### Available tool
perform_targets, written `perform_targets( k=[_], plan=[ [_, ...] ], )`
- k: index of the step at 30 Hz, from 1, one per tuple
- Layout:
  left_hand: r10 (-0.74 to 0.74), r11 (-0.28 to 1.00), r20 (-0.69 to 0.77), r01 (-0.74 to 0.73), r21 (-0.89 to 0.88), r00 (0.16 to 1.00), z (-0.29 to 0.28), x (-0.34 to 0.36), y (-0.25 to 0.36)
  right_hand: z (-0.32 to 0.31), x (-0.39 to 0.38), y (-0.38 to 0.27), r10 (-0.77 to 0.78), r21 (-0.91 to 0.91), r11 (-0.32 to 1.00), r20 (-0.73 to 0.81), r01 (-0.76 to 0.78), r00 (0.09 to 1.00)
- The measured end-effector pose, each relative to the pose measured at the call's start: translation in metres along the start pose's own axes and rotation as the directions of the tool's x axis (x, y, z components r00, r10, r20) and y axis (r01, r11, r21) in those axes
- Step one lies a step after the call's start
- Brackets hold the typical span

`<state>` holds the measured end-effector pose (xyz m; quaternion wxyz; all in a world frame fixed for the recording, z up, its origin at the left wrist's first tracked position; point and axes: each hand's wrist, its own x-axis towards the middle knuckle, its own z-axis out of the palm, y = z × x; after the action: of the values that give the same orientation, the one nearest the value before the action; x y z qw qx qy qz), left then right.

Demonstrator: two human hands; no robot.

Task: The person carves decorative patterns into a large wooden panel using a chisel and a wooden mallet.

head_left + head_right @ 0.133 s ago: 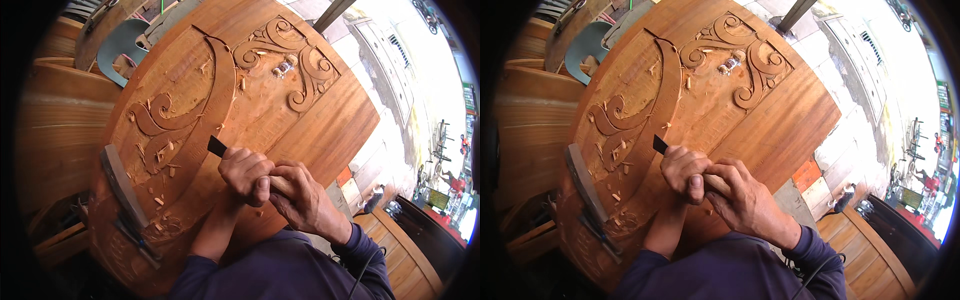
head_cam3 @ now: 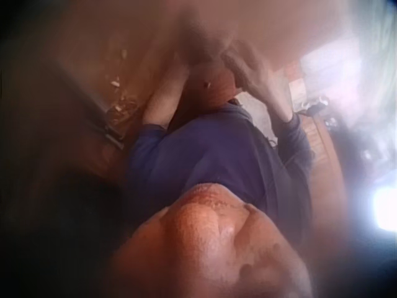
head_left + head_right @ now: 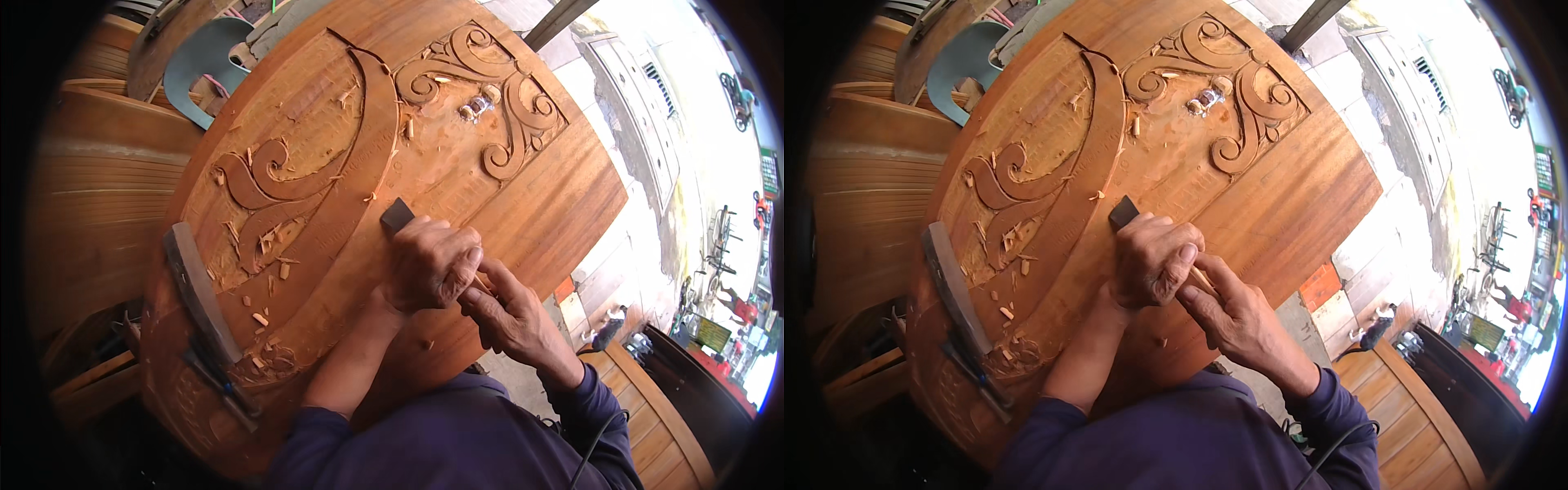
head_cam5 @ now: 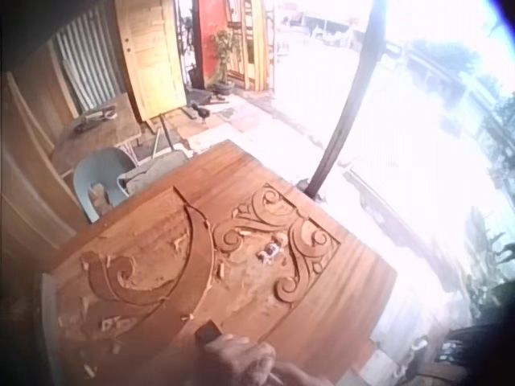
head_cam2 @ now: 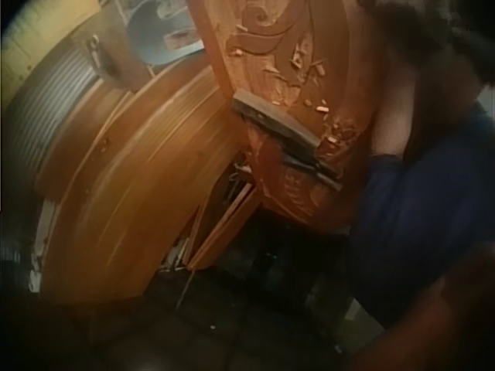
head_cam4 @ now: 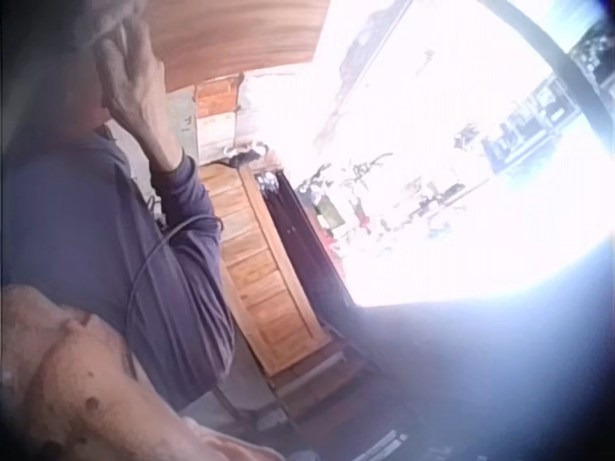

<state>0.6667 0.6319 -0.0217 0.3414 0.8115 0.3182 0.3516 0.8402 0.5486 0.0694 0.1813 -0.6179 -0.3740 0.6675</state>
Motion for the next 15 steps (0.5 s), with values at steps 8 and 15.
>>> perform_targets(
  k=[8,15],
  plan=[
    [0.048,0.999,-0.325,-0.040,0.032,0.944,-0.002,0.005,-0.011,-0.006,0.020,-0.028,-0.591,-0.407,0.722,0.061,0.560,0.805],
    [0.112,0.994,0.037,-0.111,-0.022,0.993,0.007,0.025,-0.010,-0.007,0.004,0.001,-0.029,0.066,0.997,-0.103,0.035,0.994]
  ],
)
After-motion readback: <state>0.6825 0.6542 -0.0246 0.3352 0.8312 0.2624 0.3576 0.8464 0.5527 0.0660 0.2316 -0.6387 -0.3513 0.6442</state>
